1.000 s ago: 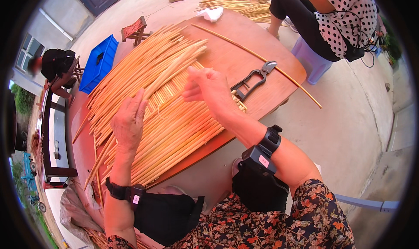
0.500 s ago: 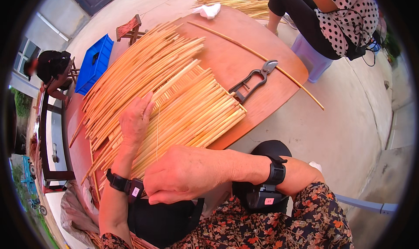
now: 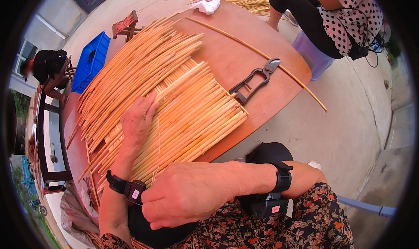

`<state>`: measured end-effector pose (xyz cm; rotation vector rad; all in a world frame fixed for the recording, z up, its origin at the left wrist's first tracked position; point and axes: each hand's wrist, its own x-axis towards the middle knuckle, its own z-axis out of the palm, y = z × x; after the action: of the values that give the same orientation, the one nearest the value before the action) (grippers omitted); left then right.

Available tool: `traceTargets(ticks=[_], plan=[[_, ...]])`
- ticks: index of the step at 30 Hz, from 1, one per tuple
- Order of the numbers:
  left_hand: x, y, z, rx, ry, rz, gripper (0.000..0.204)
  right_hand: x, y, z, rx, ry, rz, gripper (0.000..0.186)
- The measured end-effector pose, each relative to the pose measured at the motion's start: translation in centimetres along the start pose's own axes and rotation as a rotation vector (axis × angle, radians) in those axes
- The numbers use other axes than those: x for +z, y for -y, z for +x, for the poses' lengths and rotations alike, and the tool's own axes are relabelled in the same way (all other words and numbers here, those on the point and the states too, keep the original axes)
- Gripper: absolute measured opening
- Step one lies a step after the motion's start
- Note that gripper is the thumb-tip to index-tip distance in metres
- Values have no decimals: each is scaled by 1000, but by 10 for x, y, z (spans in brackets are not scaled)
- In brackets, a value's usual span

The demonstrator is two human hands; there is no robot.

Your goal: The person is binding reeds together by threading a thin string through them. They pick up reed sticks one at a time, align them on the table, and pull the string through to secure them to the mat.

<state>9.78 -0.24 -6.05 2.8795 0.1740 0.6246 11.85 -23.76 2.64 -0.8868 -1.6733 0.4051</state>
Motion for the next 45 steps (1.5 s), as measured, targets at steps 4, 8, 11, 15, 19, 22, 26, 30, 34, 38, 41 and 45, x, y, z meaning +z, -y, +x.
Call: traceTargets(ticks=[4,8,11,15,19,22,26,30,34,38,41,45], plan=[[-1,-1,-1,-4,7,-11,30,-2,4,2,-18,-9,35,23],[0,-2,0,-1,-6,-23,30,-2,8,2,-17,-3,32,23],[0,-2,0,2,-4,-17,30,-2,8,2,-23,-3,57,23],[0,-1,0,-3,-7,-23,30,-7,4,5,-134,-69,166,15],[1,0,0,-6,-9,-25,30,-20,9,7,-158,-207,307,16],[3,1,-1,2,-28,-29,30,-36,11,7,-146,-253,413,18],[4,1,-2,-6,-23,-13,30,-62,0,17,-314,-139,643,22],[5,1,-2,-3,-24,-2,30,-80,-10,19,-393,74,752,23],[5,1,-3,-6,-12,6,30,-64,-4,4,-330,-216,874,21],[5,2,-3,-5,-10,11,30,-49,1,-10,-26,-455,794,14],[5,2,-3,-4,-13,24,30,-51,-1,-10,201,-530,583,13],[2,2,-3,-6,6,45,30,-54,-10,-3,524,-524,274,24]])
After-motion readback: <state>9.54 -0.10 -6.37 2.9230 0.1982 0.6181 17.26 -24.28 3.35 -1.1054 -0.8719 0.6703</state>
